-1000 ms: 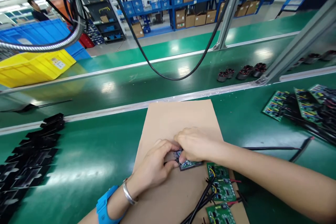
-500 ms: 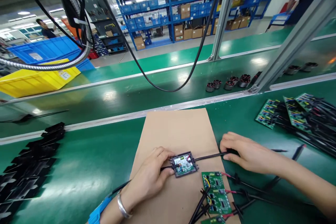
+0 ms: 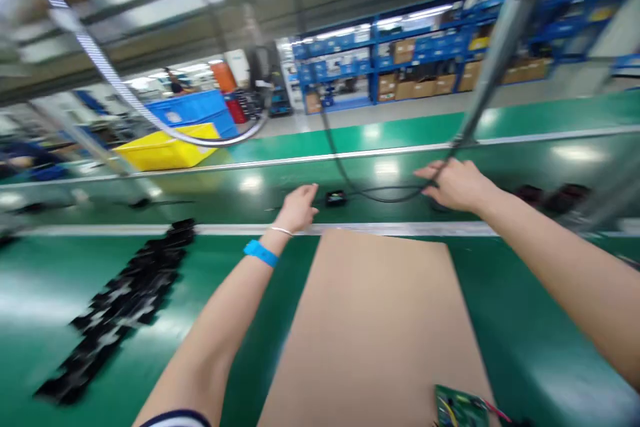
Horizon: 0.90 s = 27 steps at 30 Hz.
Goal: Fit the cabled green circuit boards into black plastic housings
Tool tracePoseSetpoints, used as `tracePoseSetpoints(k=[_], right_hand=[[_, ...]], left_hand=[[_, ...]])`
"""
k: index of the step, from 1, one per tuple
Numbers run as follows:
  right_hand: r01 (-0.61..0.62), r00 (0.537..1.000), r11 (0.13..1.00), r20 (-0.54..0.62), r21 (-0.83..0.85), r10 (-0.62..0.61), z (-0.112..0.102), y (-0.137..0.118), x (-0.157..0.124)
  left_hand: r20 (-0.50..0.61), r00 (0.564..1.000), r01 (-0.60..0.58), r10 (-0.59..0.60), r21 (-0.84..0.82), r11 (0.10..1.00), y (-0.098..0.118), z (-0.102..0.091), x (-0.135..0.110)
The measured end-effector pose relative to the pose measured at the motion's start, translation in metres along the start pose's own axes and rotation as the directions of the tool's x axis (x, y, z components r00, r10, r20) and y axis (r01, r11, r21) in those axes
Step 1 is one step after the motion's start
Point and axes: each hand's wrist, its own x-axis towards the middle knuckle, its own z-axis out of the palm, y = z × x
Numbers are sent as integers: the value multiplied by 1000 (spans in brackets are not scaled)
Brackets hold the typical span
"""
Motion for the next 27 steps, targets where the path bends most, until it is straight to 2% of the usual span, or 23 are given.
tracePoseSetpoints(k=[3, 6, 8, 10, 13, 15, 17, 20, 21, 22, 23, 24, 25, 27], right_hand=[[179, 983, 981, 24, 79, -181, 44, -19, -18], [329, 938, 924, 43, 193, -343, 97, -44, -23], [391, 890, 877, 129, 280, -438, 117, -86, -14], [439, 831, 823, 186, 360, -525, 120, -149, -2], [509, 739, 733, 207, 451, -641, 115, -258, 12], [574, 676, 653, 164, 494, -719, 119, -324, 11], [646, 609, 559, 91, 520, -788, 132, -378, 4], [715, 536, 458, 6, 528, -844, 159, -437, -12], [730, 518, 440, -2, 523, -856, 167, -451, -17], [742, 504, 433, 0, 512, -864, 174, -461, -22], [753, 496, 433, 5, 496, -868, 180, -469, -26], [762, 493, 437, 9, 478, -870, 185, -474, -29], [770, 494, 443, 10, 460, -869, 188, -477, -31], [780, 499, 453, 9, 431, -867, 192, -478, -33]], left_hand=[[34, 998, 52, -53, 27, 998, -7, 5, -72], [29, 991, 131, -132, 36, 991, -13, -11, -168], [-41, 972, 232, -230, 47, 972, -13, -31, -235], [-155, 921, 369, -358, 47, 928, -13, -53, -300], [-305, 775, 584, -553, 11, 812, -12, -80, -395], [-362, 639, 723, -678, -18, 691, -10, -93, -462], [-396, 457, 857, -796, -46, 514, -6, -100, -536], [-376, 148, 979, -915, -73, 188, 11, -99, -643], [-340, 70, 992, -938, -73, 101, 19, -94, -672], [-294, 16, 997, -956, -70, 38, 26, -86, -695], [-241, -14, 998, -970, -63, 1, 33, -77, -713], [-185, -21, 998, -982, -57, -11, 37, -66, -725], [-133, -11, 999, -991, -51, -4, 39, -54, -731], [-53, 36, 998, -998, -44, 38, 38, -30, -733]])
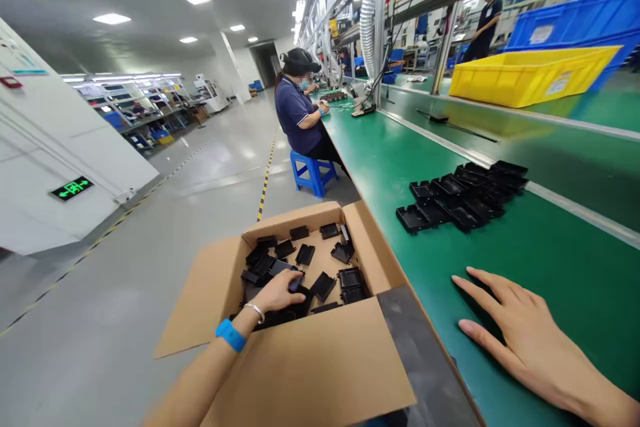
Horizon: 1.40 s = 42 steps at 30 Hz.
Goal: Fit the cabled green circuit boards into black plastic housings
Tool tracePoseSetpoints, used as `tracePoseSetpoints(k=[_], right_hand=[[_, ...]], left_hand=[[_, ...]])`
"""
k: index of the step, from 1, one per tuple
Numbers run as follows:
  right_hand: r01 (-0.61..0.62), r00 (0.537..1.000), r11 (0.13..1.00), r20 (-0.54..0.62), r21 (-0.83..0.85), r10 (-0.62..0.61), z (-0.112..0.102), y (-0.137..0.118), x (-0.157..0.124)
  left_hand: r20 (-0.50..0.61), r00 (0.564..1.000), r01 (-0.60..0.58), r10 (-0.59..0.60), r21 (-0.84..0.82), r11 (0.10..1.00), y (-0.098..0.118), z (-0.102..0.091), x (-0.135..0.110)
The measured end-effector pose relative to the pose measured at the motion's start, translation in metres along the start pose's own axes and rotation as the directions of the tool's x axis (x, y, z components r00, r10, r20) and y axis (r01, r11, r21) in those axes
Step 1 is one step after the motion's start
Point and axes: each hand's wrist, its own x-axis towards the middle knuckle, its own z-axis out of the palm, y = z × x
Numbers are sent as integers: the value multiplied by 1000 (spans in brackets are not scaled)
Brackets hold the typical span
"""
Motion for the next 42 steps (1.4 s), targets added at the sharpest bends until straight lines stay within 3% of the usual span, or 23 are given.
tracePoseSetpoints(k=[3, 8, 13, 20, 25, 29, 33, 38, 42], right_hand=[[4, 1000, 1000, 7, -23, -3, -1, 1, -2], [11, 1000, 999, 12, -40, -10, -4, 1, -3], [13, 1000, 999, -4, -50, -13, -2, 0, -3], [22, 999, 998, -39, -61, -25, 0, 1, -3], [23, 998, 998, -61, -58, -26, 0, 1, -2], [36, 996, 998, -82, -49, -40, -1, -1, 0], [32, 993, 999, -109, -44, -36, -2, -2, -1], [12, 996, 1000, -86, -25, -14, -4, -3, 0], [0, 998, 1000, -68, -10, -1, -6, -4, 1]], left_hand=[[60, 996, -73, 73, 9, 997, 10, 26, 11], [60, 985, -164, 162, 28, 986, 24, 41, 28], [6, 989, -146, 146, 35, 989, 24, 43, 40], [206, 955, -213, 214, -28, 977, 25, 40, 43], [167, 963, -208, 212, -45, 977, 29, 41, 45], [121, 981, -146, 154, -73, 987, 26, 39, 49], [136, 990, -20, 34, -104, 994, 33, 51, 54], [214, 967, 158, -135, -93, 983, 52, 71, 58], [236, 952, 217, -193, -80, 973, 56, 72, 52]])
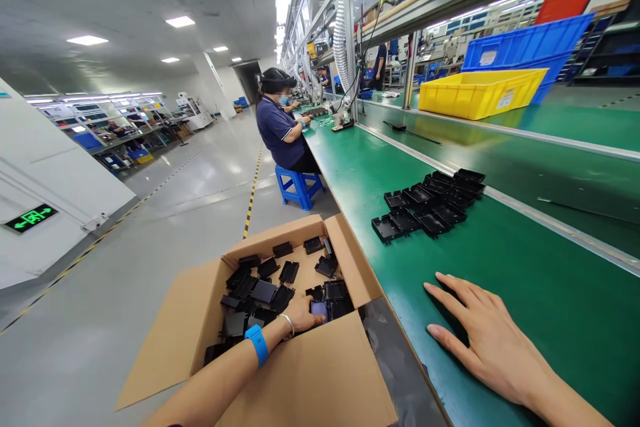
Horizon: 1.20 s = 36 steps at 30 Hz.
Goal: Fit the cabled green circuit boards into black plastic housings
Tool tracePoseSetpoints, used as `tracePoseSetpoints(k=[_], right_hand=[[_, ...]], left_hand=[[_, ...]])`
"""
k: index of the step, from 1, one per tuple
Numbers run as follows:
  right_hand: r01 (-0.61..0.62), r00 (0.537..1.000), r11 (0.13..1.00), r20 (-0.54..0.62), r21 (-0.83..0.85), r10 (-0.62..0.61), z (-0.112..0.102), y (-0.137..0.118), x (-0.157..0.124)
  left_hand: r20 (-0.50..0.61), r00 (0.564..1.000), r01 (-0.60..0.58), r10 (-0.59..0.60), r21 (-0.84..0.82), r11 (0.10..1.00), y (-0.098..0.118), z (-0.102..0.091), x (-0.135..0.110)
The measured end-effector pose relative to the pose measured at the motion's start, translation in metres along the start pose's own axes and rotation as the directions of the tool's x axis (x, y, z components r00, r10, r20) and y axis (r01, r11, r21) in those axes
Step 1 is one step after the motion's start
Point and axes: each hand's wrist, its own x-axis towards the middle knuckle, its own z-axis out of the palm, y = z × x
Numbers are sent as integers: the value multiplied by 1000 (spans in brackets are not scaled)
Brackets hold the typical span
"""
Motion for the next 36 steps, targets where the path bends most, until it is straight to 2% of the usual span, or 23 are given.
tracePoseSetpoints(k=[7, 13, 16, 19, 22, 25, 31, 36], right_hand=[[-31, 1000, 999, -5, 26, 31, -2, -1, 0], [-36, 999, 998, -17, 45, 37, -3, -2, 0], [-29, 999, 998, -22, 50, 31, -2, -2, 0], [-24, 999, 998, -26, 52, 25, -2, -3, 0], [-27, 999, 998, -19, 63, 28, -5, -4, 0], [-34, 999, 996, -11, 80, 35, -8, -5, 1], [-54, 999, 993, -4, 109, 55, -10, -7, 2], [-68, 998, 991, 12, 116, 67, -10, -7, 2]], left_hand=[[7, 1000, 3, -3, -128, 992, -8, -4, -6], [101, 994, -6, 43, -338, 941, -8, 10, -4], [59, 997, -19, 46, -392, 920, -6, 14, 0], [-13, 999, -43, 41, -402, 914, -1, 10, 10], [-48, 998, -55, 40, -370, 927, 5, -2, 25], [-44, 998, -63, 52, -287, 956, 7, -22, 33], [27, 985, -170, 170, -28, 985, -8, -61, 24], [37, 970, -243, 241, 118, 963, -10, -71, 22]])
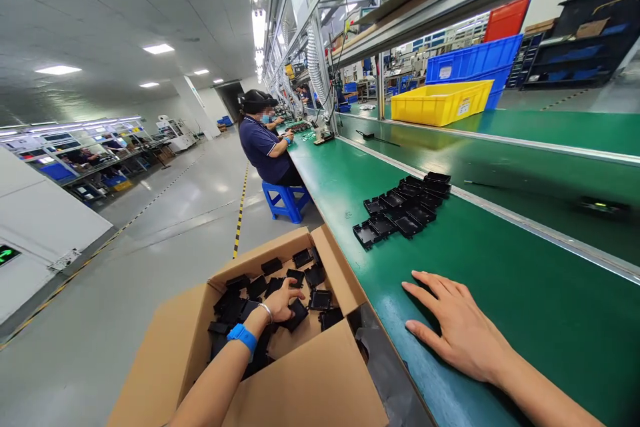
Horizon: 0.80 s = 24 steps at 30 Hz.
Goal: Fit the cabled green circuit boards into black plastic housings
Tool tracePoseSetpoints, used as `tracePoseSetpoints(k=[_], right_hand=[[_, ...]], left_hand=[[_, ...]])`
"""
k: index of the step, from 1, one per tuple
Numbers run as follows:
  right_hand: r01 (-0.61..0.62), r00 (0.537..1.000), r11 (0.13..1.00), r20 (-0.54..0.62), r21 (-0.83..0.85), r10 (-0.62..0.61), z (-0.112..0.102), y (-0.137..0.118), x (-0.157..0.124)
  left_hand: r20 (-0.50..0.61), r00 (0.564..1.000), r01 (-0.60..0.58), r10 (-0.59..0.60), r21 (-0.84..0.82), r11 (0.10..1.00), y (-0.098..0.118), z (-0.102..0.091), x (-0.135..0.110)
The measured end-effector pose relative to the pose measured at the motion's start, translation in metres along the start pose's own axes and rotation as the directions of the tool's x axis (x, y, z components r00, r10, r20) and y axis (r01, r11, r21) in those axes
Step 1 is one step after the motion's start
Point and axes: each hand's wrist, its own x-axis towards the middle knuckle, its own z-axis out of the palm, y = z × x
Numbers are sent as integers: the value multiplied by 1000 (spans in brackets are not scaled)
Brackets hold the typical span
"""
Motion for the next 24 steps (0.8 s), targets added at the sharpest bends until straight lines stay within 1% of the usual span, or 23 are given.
tracePoseSetpoints(k=[2, 5, 8, 10, 12, 14, 16, 18, 20, 22, 24], right_hand=[[2, 1000, 1000, 4, 0, -2, 1, 1, 0], [8, 1000, 1000, 1, -1, -8, 2, 2, 0], [13, 1000, 1000, -7, 17, -13, 4, 3, -1], [13, 1000, 999, 1, 50, -13, 5, 3, -1], [-7, 1000, 994, 18, 112, 5, 4, 4, 0], [-72, 996, 963, 62, 261, 58, -2, 3, 4], [-149, 986, 888, 131, 436, 101, -13, -1, 10], [-195, 976, 801, 194, 566, 100, -30, -10, 16], [-209, 971, 730, 225, 651, 78, -51, -24, 18], [-235, 966, 631, 247, 739, 72, -72, -37, 12], [-279, 958, 529, 273, 801, 92, -91, -44, -3]], left_hand=[[-3, 1000, 6, -6, 20, 1000, 2, -2, 6], [-12, 999, 41, -41, 8, 999, 7, -2, 15], [-33, 996, 76, -78, -51, 996, 13, -3, 13], [-59, 995, 78, -85, -117, 990, 16, -7, 2], [-98, 993, 48, -70, -205, 978, 17, -16, -16], [-142, 990, -20, -26, -310, 951, 19, -29, -38], [-186, 982, -122, 45, -426, 896, 28, -42, -59], [-211, 968, -233, 138, -541, 808, 48, -48, -73], [-208, 946, -325, 250, -643, 694, 82, -46, -77], [-167, 911, -372, 377, -727, 577, 130, -37, -72], [-88, 856, -368, 510, -795, 482, 186, -23, -63]])
